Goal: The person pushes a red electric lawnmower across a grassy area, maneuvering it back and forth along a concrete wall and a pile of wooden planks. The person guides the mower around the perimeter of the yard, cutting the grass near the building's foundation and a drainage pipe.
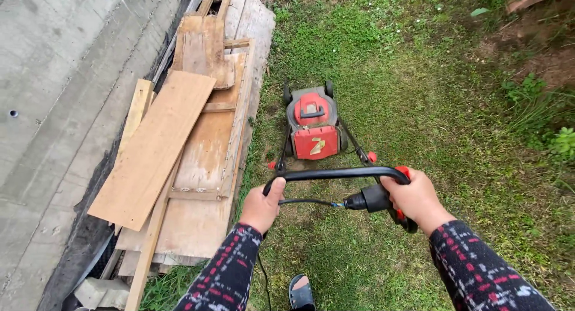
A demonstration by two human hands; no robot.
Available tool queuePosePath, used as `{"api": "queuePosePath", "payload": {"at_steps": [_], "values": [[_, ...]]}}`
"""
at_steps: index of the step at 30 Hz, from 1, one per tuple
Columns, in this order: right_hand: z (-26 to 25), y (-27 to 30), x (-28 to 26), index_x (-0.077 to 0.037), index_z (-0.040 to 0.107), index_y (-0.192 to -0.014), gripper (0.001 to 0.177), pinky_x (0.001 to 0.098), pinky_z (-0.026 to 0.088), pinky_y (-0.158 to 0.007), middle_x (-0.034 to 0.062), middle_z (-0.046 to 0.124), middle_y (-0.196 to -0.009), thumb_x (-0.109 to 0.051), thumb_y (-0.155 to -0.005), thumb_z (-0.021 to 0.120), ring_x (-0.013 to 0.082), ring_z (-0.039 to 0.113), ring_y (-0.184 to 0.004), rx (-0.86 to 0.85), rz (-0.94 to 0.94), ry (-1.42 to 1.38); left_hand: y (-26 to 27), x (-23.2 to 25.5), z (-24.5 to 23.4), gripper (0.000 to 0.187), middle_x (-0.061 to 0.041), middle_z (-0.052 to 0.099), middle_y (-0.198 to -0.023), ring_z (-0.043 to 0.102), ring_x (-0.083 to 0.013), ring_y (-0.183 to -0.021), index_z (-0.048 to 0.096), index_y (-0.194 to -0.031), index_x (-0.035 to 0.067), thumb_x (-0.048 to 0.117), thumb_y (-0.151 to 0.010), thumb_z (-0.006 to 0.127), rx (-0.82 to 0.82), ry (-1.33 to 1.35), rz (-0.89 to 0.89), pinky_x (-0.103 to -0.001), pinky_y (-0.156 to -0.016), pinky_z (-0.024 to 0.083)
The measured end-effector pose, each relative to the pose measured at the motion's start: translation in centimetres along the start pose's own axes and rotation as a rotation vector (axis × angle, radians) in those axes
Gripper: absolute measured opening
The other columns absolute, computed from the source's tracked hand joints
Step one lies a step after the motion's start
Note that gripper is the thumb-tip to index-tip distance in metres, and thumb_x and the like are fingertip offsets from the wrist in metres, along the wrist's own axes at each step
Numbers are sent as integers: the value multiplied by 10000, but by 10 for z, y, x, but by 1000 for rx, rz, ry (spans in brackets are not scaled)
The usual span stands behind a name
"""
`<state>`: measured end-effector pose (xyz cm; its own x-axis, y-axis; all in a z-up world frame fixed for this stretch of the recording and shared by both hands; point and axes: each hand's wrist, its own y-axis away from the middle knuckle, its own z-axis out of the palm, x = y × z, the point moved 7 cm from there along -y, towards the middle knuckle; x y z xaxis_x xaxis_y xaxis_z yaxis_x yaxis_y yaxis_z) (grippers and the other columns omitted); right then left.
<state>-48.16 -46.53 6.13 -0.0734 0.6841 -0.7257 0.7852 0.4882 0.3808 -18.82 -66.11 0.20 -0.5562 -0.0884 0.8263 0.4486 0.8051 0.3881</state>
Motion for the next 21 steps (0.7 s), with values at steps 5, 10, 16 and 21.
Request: {"api": "queuePosePath", "payload": {"at_steps": [5,10,16,21], "values": [[-29,67,47,-36,713,-756,183,381,557,-565,180,638,-526,-204,-806,763,294,674,-470,-22,1,8,91,-24,27,663,-60,645,-523,699,-255,-673,739,-729,127,702,-940,485,-25,-4,-21,-371,-748,555],[-38,124,142,-79,678,-925,89,360,333,-340,142,542,-561,-131,-886,739,234,451,-381,-134,69,-146,186,-67,52,611,30,617,-498,622,-120,-484,685,-694,174,689,-862,402,6,-109,-47,-297,-611,530],[-82,183,204,-57,668,-866,64,365,332,-336,120,495,-526,-80,-912,707,241,444,-380,-179,20,-148,293,-84,102,615,54,619,-522,607,-100,-480,705,-691,188,674,-868,373,-47,-9,-13,-279,-583,555],[-118,203,270,-44,678,-969,84,376,345,-353,137,511,-538,-66,-902,724,253,458,-389,-166,25,-160,350,-114,157,576,67,621,-529,614,-85,-492,693,-677,186,676,-850,443,-98,80,-23,-269,-590,561]]}}
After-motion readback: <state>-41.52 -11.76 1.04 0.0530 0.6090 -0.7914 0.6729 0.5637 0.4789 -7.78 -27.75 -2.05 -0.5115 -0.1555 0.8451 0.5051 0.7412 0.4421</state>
